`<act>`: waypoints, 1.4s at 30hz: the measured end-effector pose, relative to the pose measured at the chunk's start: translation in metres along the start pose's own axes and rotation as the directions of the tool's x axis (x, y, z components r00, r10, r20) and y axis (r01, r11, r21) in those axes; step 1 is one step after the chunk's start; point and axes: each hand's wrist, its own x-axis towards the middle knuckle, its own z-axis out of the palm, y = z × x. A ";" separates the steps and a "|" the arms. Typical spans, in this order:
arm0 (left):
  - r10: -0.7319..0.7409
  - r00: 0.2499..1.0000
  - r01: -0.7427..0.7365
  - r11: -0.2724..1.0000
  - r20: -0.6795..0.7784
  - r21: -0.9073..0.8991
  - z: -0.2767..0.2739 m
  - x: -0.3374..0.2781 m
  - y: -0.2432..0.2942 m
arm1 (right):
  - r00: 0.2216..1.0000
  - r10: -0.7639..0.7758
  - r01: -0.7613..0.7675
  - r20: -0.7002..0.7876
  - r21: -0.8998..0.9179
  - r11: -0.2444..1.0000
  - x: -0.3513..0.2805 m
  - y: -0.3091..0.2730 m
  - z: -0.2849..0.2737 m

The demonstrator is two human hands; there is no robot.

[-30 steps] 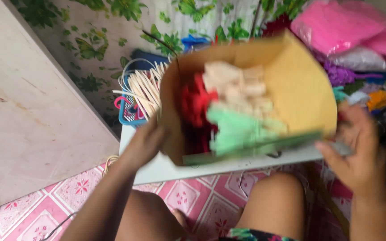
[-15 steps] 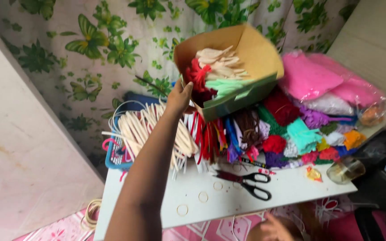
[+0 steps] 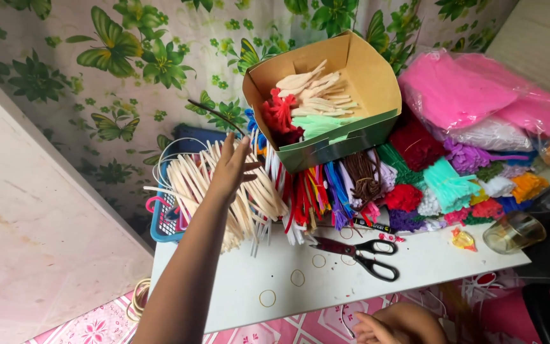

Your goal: The person sits on the floor and works at a low table, bundling beige plastic strips together. They use a rubber band to secure the bundle and then use scissors to trim the ends. The person then wraps the trimmed bundle around a circular cardboard piece to form a decorative item.

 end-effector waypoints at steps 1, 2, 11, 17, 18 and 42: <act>0.040 0.999 -0.040 0.999 0.004 0.014 -0.005 -0.013 0.004 | 0.996 0.058 -0.057 0.070 -0.008 0.998 -0.015 -0.024 -0.003; 0.035 0.999 -0.035 0.999 0.006 0.016 -0.015 -0.023 0.000 | 0.996 0.059 -0.059 0.074 -0.005 0.998 -0.006 -0.006 0.009; 0.136 0.977 -0.114 0.984 -0.162 0.135 -0.120 -0.129 -0.074 | 0.159 -0.939 0.426 -0.306 -0.836 0.345 0.022 0.046 0.065; 0.077 0.864 0.021 0.982 -0.497 0.189 -0.159 -0.155 -0.109 | -0.129 -0.975 0.510 -0.182 -0.855 0.092 -0.069 -0.104 0.088; 0.103 0.857 -0.014 0.984 -0.505 0.178 -0.159 -0.149 -0.118 | -0.179 -0.975 0.436 -0.135 -0.899 0.045 -0.072 -0.134 0.080; -0.203 0.951 0.238 0.962 -0.235 0.133 -0.115 -0.089 -0.100 | 0.249 -0.878 0.024 -0.409 -0.903 0.428 -0.012 -0.411 0.092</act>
